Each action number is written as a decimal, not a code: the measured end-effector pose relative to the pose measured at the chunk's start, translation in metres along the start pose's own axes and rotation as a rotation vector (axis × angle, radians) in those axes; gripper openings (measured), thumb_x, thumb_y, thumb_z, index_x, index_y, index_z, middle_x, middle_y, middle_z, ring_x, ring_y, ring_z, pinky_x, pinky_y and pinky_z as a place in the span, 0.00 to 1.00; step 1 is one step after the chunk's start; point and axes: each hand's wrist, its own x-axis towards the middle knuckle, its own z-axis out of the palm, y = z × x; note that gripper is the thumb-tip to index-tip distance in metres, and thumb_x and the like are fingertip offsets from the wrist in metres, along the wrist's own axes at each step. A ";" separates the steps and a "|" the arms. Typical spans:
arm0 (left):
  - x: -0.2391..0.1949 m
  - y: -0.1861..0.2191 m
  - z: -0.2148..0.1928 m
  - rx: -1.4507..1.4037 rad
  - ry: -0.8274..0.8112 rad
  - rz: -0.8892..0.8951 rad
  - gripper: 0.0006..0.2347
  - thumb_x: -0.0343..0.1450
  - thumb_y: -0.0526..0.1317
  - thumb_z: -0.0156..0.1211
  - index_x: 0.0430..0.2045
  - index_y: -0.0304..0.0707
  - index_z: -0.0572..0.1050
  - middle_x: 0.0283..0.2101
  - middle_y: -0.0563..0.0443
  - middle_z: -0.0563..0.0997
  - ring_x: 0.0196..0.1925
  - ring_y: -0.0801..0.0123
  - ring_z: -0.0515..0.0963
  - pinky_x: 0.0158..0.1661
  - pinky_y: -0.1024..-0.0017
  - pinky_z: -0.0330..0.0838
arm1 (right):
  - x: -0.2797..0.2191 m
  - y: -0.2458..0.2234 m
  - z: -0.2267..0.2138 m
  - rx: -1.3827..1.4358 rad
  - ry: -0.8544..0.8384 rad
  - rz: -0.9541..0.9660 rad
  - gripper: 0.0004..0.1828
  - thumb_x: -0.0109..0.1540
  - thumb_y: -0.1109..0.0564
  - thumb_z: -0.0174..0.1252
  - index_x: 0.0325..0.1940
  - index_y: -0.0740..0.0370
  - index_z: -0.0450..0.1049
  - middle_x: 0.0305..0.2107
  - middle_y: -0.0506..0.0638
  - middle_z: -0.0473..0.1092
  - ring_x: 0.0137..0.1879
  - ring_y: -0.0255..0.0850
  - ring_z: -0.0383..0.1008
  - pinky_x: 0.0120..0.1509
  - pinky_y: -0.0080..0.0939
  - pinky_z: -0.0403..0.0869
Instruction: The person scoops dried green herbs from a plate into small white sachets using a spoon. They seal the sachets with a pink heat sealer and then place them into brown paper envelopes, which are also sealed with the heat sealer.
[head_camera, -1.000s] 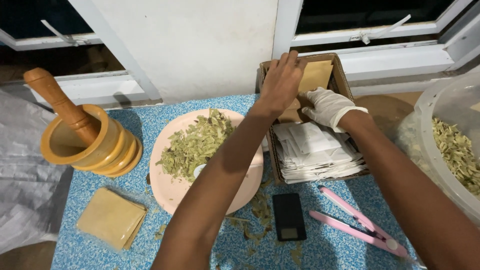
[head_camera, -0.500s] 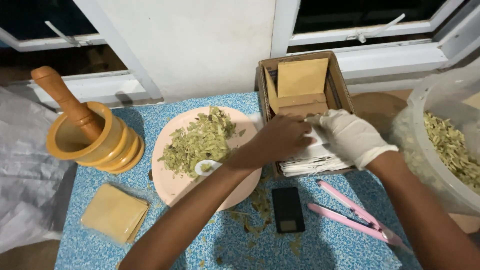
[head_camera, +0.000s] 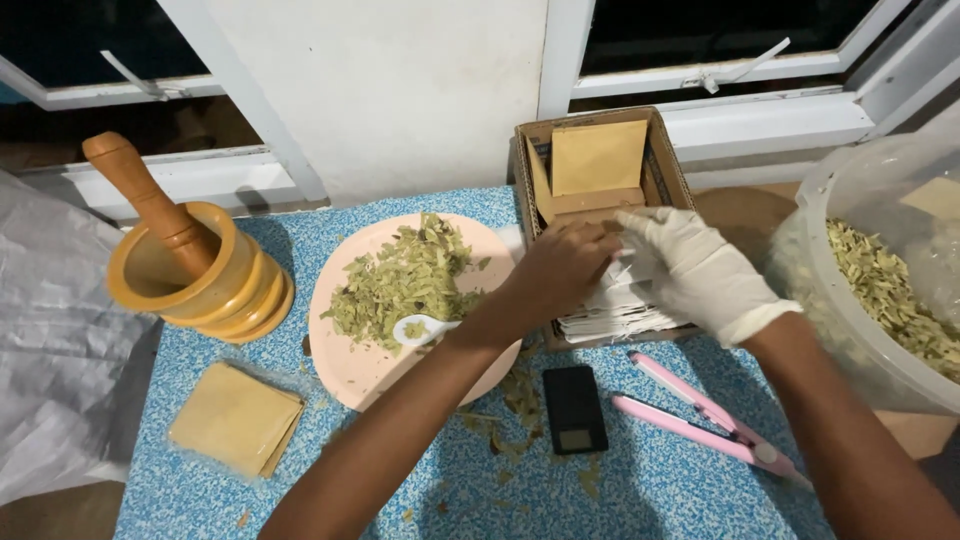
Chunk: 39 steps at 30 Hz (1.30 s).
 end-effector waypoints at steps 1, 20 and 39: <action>0.003 0.008 -0.014 0.000 0.000 -0.002 0.03 0.77 0.37 0.58 0.39 0.45 0.80 0.36 0.50 0.82 0.42 0.57 0.85 0.51 0.57 0.75 | -0.005 -0.004 -0.006 0.000 -0.002 -0.001 0.41 0.57 0.57 0.75 0.75 0.48 0.74 0.59 0.55 0.77 0.68 0.55 0.79 0.71 0.58 0.79; -0.170 0.070 -0.160 -0.252 0.198 -0.313 0.06 0.79 0.39 0.67 0.36 0.37 0.80 0.31 0.47 0.76 0.33 0.57 0.81 0.39 0.64 0.79 | -0.074 -0.186 0.029 0.748 -0.060 0.025 0.19 0.60 0.60 0.72 0.56 0.56 0.89 0.43 0.61 0.88 0.55 0.54 0.89 0.58 0.55 0.84; -0.207 0.101 -0.154 -0.314 0.125 -0.451 0.13 0.84 0.48 0.53 0.43 0.41 0.82 0.36 0.39 0.81 0.42 0.47 0.86 0.41 0.53 0.85 | -0.086 -0.165 0.094 0.627 0.079 -0.274 0.11 0.65 0.57 0.69 0.51 0.57 0.89 0.26 0.53 0.87 0.34 0.49 0.90 0.37 0.45 0.86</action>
